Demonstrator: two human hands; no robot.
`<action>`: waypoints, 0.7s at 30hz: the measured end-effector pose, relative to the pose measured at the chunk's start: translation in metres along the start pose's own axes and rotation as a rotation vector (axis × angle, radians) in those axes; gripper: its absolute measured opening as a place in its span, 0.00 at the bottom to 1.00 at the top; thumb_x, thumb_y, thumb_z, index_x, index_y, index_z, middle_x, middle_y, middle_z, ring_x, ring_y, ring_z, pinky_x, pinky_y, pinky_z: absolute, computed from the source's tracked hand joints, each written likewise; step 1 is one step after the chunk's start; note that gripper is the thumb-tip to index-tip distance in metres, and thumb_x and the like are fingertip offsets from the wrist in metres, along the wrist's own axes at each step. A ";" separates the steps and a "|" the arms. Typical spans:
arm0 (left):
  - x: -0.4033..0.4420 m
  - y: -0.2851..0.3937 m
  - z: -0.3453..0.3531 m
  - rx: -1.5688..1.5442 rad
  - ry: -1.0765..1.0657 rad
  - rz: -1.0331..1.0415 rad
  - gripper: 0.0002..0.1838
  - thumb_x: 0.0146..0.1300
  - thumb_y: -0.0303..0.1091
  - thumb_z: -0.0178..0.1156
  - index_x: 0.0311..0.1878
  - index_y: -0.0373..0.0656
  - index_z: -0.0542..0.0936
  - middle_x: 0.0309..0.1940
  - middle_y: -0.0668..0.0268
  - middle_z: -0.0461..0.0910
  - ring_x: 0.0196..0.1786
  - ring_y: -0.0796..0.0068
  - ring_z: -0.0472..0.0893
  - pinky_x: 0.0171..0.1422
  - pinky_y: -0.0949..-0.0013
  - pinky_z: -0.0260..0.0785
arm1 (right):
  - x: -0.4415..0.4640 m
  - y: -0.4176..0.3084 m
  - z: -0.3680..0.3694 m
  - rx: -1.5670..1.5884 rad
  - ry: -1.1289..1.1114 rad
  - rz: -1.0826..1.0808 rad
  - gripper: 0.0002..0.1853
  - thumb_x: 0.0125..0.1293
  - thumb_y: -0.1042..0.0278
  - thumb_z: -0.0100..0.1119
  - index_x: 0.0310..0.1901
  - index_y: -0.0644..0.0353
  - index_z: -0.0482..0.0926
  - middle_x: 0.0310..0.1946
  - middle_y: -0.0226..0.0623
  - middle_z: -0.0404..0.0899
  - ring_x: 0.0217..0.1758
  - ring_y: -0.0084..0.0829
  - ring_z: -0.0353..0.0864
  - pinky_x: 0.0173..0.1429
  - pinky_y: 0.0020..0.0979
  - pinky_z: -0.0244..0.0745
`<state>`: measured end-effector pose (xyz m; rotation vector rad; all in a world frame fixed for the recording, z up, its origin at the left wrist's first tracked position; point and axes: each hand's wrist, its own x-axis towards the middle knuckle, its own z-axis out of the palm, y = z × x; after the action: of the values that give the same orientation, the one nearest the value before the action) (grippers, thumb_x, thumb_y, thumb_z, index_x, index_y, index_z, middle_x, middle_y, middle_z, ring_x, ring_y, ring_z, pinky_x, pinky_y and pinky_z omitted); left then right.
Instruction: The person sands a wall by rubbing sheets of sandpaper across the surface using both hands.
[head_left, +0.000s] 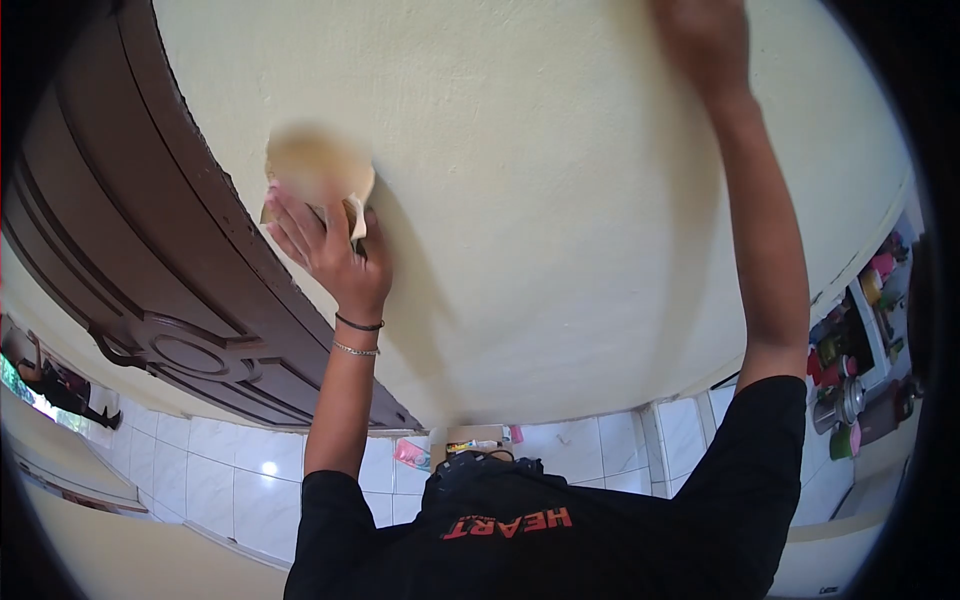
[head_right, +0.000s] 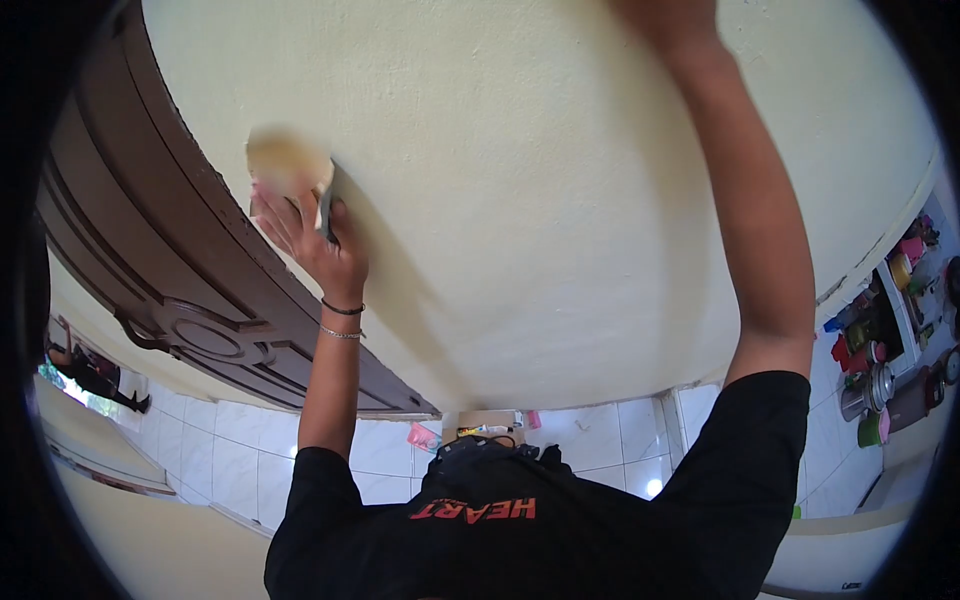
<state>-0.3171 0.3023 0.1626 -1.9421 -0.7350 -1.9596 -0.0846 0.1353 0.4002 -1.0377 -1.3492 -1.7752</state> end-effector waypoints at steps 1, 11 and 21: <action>0.014 0.004 0.000 -0.001 0.009 0.000 0.24 0.65 0.49 0.49 0.60 0.48 0.73 0.70 0.45 0.51 0.73 0.45 0.47 0.73 0.46 0.32 | 0.001 0.002 0.001 -0.002 0.006 -0.006 0.18 0.68 0.62 0.47 0.55 0.59 0.75 0.59 0.53 0.69 0.66 0.50 0.62 0.70 0.42 0.51; 0.029 0.090 0.025 -0.018 -0.316 0.361 0.28 0.56 0.33 0.54 0.62 0.66 0.71 0.69 0.58 0.58 0.73 0.56 0.53 0.72 0.40 0.30 | 0.004 0.010 -0.003 -0.098 -0.033 -0.023 0.21 0.66 0.61 0.49 0.55 0.64 0.73 0.60 0.55 0.67 0.66 0.51 0.61 0.70 0.42 0.51; 0.084 0.034 0.015 -0.033 0.049 0.161 0.24 0.61 0.34 0.51 0.62 0.49 0.71 0.69 0.52 0.56 0.73 0.55 0.50 0.73 0.46 0.31 | 0.000 0.013 -0.005 -0.153 -0.044 -0.008 0.22 0.64 0.63 0.50 0.56 0.67 0.71 0.61 0.51 0.66 0.68 0.48 0.60 0.71 0.41 0.49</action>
<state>-0.2907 0.2944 0.2502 -1.9004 -0.5192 -1.9259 -0.0747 0.1276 0.4052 -1.1611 -1.2602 -1.8957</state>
